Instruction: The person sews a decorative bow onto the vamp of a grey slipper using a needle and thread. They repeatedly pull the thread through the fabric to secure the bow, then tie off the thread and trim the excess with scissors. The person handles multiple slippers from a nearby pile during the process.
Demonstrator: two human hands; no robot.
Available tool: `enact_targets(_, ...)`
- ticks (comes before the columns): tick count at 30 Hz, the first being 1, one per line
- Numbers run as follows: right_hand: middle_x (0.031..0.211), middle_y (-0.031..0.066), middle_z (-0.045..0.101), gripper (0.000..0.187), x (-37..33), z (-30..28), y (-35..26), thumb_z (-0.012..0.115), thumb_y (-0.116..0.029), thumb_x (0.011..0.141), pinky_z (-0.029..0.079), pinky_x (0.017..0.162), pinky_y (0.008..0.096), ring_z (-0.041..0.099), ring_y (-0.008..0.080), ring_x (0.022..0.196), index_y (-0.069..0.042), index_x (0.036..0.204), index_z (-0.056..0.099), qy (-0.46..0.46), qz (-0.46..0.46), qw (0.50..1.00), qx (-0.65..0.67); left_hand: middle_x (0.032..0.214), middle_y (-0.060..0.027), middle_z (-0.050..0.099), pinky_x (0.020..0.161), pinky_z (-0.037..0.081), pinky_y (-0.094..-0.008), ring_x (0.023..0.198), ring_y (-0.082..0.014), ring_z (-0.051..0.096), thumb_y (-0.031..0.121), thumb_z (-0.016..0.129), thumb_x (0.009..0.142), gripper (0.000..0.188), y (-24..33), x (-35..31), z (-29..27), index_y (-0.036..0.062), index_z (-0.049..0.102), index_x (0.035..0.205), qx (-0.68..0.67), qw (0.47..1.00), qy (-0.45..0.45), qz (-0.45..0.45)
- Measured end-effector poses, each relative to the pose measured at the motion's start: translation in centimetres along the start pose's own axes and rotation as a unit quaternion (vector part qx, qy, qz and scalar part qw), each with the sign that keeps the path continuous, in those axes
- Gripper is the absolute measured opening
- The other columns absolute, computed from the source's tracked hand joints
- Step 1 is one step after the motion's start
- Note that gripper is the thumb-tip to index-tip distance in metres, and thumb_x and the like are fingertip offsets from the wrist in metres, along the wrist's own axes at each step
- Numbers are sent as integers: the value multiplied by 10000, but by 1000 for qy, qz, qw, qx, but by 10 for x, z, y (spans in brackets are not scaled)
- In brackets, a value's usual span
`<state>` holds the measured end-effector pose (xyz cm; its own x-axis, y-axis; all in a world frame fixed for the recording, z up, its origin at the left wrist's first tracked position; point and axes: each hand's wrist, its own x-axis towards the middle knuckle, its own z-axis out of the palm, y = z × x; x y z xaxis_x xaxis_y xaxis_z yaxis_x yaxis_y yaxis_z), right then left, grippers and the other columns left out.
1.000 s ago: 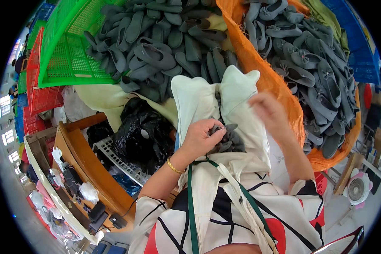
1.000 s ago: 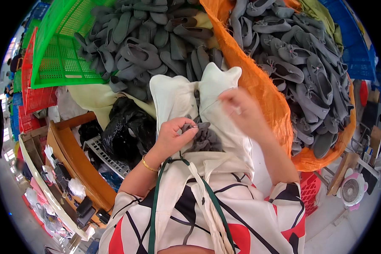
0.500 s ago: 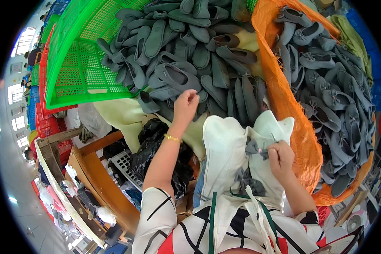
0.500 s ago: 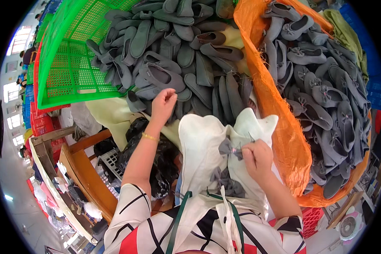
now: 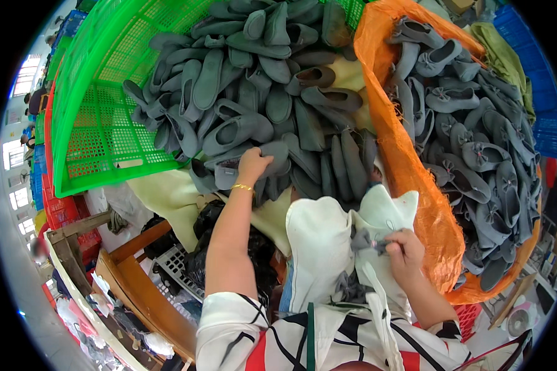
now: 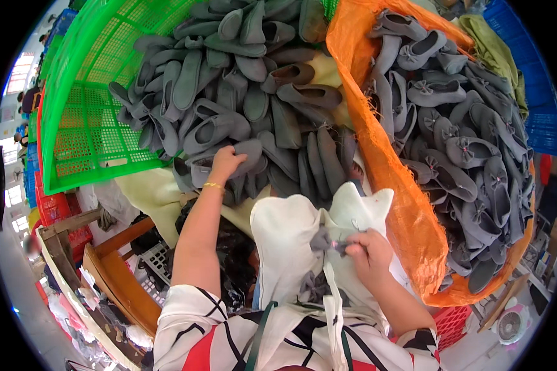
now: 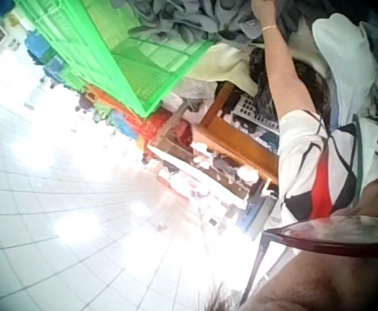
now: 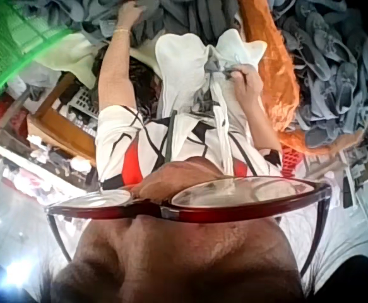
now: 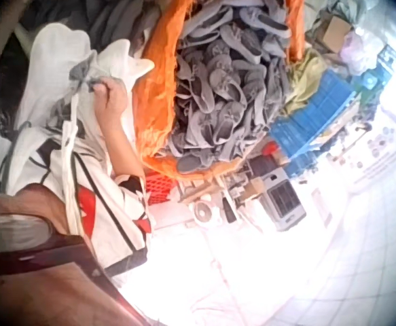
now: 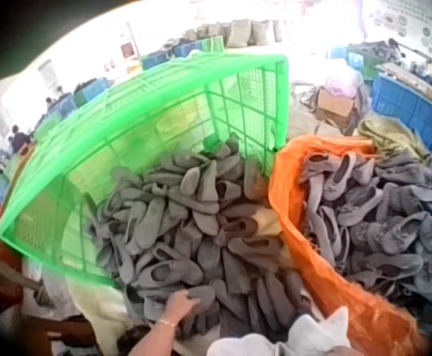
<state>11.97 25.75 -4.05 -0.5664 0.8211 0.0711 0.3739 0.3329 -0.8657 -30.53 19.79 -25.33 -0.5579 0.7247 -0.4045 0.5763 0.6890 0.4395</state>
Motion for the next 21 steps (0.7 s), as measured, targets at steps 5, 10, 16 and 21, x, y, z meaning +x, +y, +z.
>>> enact_targets(5, 859, 38, 657, 124, 4, 0, -3, 675, -73, 928, 520, 705, 258, 621, 93, 775, 4, 1022, 650, -18, 196, 973, 119, 699, 82, 379, 550, 316, -251, 653, -33, 360, 97, 716, 874, 327, 30, -119, -53, 125, 429, 718, -388, 921, 37, -7)
enact_targets(10, 938, -20, 632, 174, -7, 6, -29, 645, -105, 978, 503, 740, 208, 595, 48, 790, -10, 1119, 607, -57, 230, 895, 378, 867, 53, 621, 733, 453, -203, 770, -40, 538, 25, 653, 919, 144, 108, -283, -89, 17, 663, 1061, -502, 861, 12, -84)
enact_targets(16, 945, -19, 619, 168, -60, 20, -78, 649, -115, 980, 491, 732, 197, 579, 38, 799, -12, 1103, 603, -170, 246, 854, 426, 1070, -7, 636, 876, 465, -230, 954, -75, 581, 3, 651, 929, 294, 140, -407, -55, 14, 602, 1218, -602, 791, -9, -108)
enact_targets(21, 893, -27, 626, 148, -105, 30, -82, 671, -105, 962, 486, 709, 205, 569, 19, 818, -20, 1076, 630, -227, 252, 865, 370, 1085, -27, 637, 888, 486, -268, 962, -129, 606, 85, 725, 895, 376, 168, -421, -36, 24, 570, 1233, -746, 653, -44, -123)
